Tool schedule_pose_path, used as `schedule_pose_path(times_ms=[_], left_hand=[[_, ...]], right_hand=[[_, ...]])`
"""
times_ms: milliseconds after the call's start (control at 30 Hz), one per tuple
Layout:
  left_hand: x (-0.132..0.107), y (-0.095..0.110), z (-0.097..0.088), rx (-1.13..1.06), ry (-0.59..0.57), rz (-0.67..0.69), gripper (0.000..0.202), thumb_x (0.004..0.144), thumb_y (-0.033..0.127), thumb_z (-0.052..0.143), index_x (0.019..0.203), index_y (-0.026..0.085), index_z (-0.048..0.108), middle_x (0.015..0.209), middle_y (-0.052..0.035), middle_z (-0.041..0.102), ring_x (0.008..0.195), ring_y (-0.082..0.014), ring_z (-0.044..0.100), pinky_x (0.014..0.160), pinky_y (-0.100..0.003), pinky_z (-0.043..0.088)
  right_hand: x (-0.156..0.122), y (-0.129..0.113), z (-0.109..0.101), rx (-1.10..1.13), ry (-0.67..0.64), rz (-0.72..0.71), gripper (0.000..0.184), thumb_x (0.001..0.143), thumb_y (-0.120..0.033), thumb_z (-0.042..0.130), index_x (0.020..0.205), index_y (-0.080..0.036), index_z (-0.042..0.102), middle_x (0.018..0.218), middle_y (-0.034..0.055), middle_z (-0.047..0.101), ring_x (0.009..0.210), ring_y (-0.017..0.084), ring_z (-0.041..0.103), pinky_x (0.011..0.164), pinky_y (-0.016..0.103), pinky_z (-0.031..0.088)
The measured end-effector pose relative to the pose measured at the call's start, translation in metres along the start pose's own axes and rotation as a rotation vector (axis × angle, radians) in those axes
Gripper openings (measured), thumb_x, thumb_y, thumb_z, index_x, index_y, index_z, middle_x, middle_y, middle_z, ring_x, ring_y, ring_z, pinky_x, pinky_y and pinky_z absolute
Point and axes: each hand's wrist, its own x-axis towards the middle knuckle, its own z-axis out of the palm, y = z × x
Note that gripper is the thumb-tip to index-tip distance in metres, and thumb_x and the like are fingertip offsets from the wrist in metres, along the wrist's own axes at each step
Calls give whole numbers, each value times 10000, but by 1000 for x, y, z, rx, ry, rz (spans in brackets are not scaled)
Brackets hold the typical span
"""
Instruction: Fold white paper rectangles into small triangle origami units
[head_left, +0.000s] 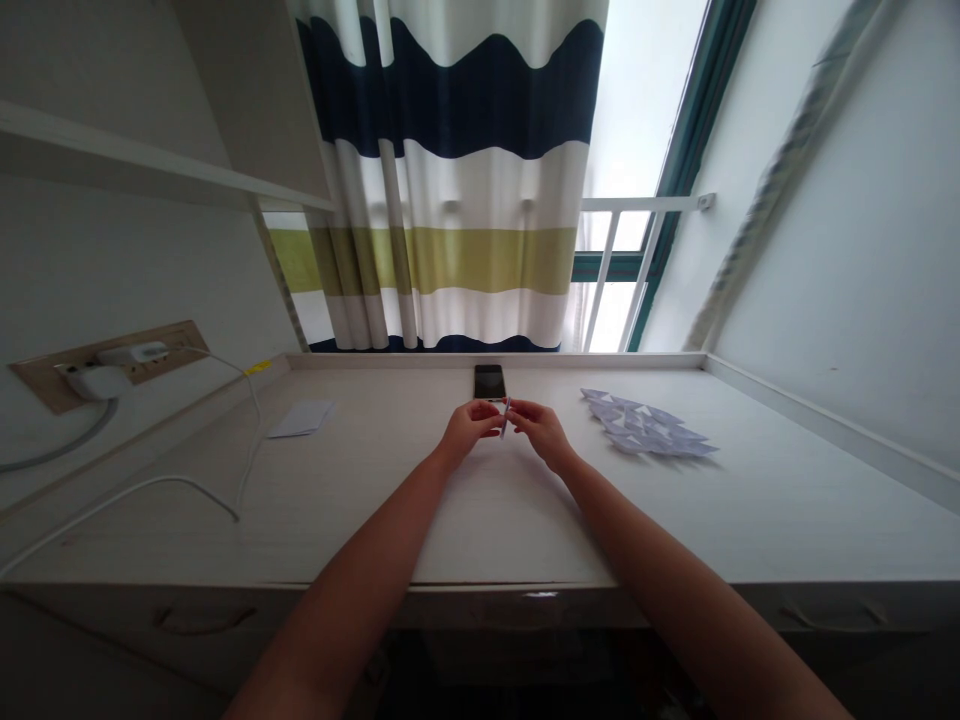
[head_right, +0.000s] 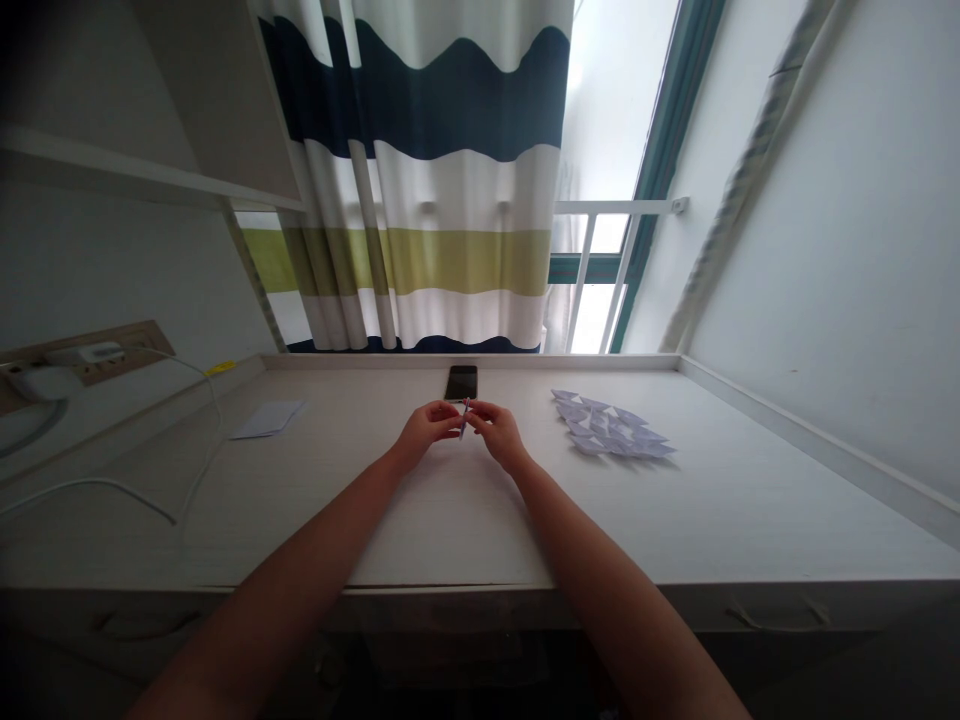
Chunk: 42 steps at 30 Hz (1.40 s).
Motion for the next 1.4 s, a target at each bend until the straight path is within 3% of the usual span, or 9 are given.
schedule_pose_path(times_ms=[267, 800, 1133, 1400], left_hand=[[0, 3, 1, -10, 1, -21, 258, 558, 279, 715, 696, 126, 559, 663, -5, 578, 662, -121, 568, 673, -324, 494], [-6, 9, 6, -314, -177, -167, 240, 598, 272, 679, 634, 149, 476, 710, 4, 546, 693, -101, 546, 730, -300, 443], [-5, 7, 8, -336, -156, -165, 261, 617, 265, 671, 630, 148, 438, 726, 5, 541, 692, -96, 527, 721, -289, 437], [-7, 8, 8, -310, -181, -131, 274, 611, 255, 680, 626, 139, 432, 856, -20, 538, 734, -111, 527, 713, -311, 435]], right_hand=[[-1, -3, 1, 41, 5, 27, 309, 620, -334, 646, 894, -193, 651, 719, 21, 662, 680, 145, 573, 605, 289, 439], [-10, -25, 9, 303, -78, 156, 185, 632, -283, 591, 789, -194, 631, 669, 3, 616, 610, 126, 548, 614, 287, 447], [-11, -27, 9, 358, -76, 173, 182, 614, -269, 617, 772, -180, 641, 663, 2, 615, 617, 122, 536, 618, 280, 426], [-11, -27, 8, 369, -78, 176, 189, 590, -260, 649, 768, -197, 643, 721, 3, 615, 652, 127, 530, 618, 285, 410]])
